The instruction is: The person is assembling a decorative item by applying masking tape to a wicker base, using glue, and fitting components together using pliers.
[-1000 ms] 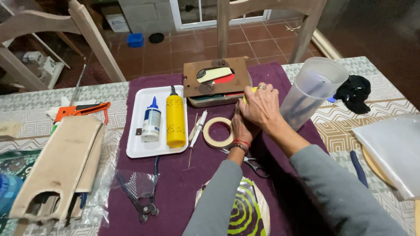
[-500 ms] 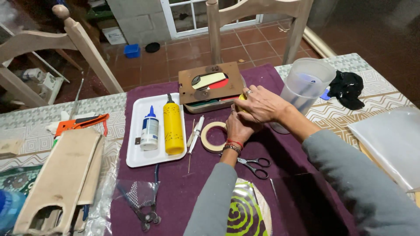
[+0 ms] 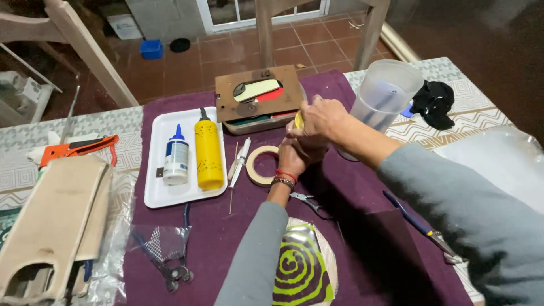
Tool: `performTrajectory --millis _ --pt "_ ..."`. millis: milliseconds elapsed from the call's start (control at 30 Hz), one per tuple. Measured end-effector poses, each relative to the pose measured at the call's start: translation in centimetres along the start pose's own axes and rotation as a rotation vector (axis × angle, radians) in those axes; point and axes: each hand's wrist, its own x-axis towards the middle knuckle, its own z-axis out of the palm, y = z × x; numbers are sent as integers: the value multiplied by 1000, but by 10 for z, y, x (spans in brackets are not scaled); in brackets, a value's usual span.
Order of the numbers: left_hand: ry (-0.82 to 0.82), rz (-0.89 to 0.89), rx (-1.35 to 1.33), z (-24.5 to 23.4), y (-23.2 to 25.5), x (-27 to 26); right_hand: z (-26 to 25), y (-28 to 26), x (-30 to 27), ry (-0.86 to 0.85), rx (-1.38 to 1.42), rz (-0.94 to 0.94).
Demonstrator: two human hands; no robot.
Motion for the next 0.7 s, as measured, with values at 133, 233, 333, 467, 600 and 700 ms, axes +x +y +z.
performTrajectory --millis 133,233,333,467,600,700 --pt "18 7 -150 42 -53 14 14 3 6 -201 19 230" --pt "80 122 -124 7 -16 -10 -24 -3 -7 -324 88 148" --pt "27 65 -38 11 -17 1 -68 2 -16 -422 145 62" --pt "-40 -42 -100 3 -8 -6 -80 -1 -21 -478 146 -12" --pt "263 251 -122 35 -48 5 -121 -9 -30 -229 86 -220" --pt "53 259 -229 8 -37 8 -165 -27 -64 337 110 -371"
